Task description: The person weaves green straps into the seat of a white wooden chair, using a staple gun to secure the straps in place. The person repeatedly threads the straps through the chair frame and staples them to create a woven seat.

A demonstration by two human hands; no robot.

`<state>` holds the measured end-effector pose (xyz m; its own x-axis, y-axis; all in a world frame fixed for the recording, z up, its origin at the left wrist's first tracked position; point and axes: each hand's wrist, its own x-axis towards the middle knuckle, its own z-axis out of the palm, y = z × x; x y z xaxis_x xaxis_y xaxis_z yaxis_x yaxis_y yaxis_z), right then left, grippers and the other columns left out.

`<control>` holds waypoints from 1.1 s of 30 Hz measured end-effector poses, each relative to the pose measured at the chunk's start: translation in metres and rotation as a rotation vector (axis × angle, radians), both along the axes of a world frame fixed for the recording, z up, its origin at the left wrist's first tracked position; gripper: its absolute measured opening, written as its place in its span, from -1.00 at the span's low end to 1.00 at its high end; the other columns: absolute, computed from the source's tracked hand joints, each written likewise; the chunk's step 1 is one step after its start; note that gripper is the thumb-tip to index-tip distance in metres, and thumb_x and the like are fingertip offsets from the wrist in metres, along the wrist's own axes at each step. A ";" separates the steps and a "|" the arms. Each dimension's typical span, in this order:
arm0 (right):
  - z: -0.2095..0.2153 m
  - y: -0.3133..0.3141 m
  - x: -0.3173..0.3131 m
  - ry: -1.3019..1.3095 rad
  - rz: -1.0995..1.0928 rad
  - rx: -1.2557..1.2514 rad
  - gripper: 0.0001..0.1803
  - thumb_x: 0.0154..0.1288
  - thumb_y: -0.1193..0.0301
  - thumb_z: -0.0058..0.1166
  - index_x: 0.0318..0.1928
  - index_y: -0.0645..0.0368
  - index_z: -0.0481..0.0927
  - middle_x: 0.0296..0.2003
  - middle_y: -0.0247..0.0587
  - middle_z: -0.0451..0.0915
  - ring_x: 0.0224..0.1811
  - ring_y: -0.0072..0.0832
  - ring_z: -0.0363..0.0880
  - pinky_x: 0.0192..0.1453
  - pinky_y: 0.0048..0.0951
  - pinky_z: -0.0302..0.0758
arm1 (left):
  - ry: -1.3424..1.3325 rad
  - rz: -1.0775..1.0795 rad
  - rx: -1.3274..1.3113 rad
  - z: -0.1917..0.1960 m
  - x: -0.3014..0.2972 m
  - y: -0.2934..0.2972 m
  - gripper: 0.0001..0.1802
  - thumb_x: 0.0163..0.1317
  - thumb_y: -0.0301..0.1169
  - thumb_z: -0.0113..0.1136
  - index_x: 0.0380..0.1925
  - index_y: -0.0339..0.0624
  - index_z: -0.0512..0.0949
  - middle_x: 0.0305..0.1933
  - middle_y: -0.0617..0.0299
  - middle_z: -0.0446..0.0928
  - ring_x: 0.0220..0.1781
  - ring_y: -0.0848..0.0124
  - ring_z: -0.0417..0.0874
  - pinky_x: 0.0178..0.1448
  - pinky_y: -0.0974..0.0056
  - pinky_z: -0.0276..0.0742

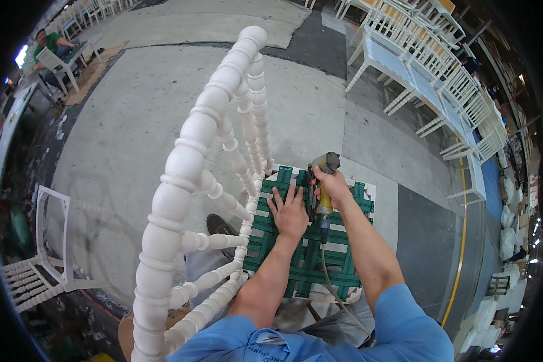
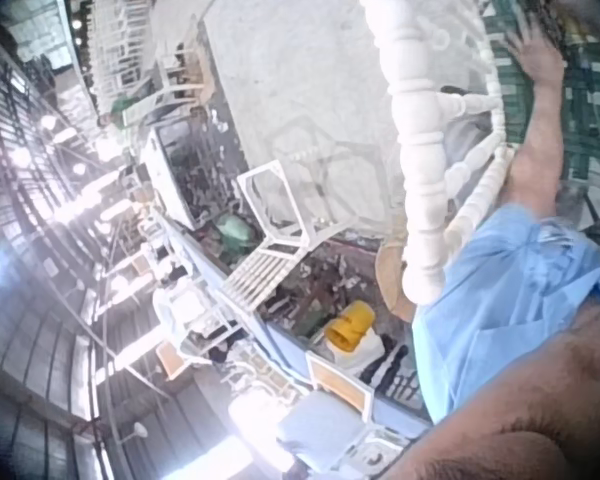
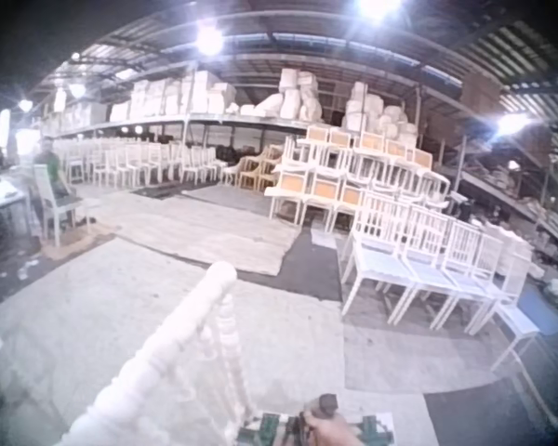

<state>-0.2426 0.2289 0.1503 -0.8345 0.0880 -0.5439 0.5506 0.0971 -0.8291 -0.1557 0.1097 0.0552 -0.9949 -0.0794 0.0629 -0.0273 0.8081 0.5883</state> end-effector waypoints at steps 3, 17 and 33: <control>-0.002 -0.005 -0.001 -0.007 0.009 0.023 -0.66 0.47 0.08 0.29 -0.23 0.09 0.59 -0.41 -0.36 0.58 -0.57 -0.47 0.51 -0.52 -0.33 0.47 | -0.105 -0.093 -0.042 -0.002 0.024 -0.010 -0.44 0.45 -0.25 0.19 0.45 0.26 0.53 0.70 0.34 0.19 0.73 -0.23 -0.02 0.71 -0.42 -0.21; -0.009 -0.019 -0.007 -0.048 0.044 0.113 -0.63 0.44 0.10 0.34 -0.13 0.16 0.61 -0.36 -0.29 0.61 -0.57 -0.46 0.51 -0.54 -0.32 0.47 | 0.110 -0.064 0.050 -0.005 0.028 -0.017 -0.47 0.36 -0.36 0.25 0.35 0.15 0.62 0.66 0.22 0.27 0.71 -0.26 0.03 0.69 -0.43 -0.14; -0.011 -0.015 0.001 0.032 0.037 0.076 -0.63 0.42 0.12 0.35 -0.17 0.18 0.60 -0.38 -0.28 0.59 -0.59 -0.46 0.52 -0.56 -0.32 0.47 | 0.017 -0.070 0.080 -0.003 0.026 -0.016 -0.47 0.33 -0.36 0.27 0.32 0.13 0.65 0.64 0.22 0.28 0.71 -0.23 0.04 0.70 -0.41 -0.16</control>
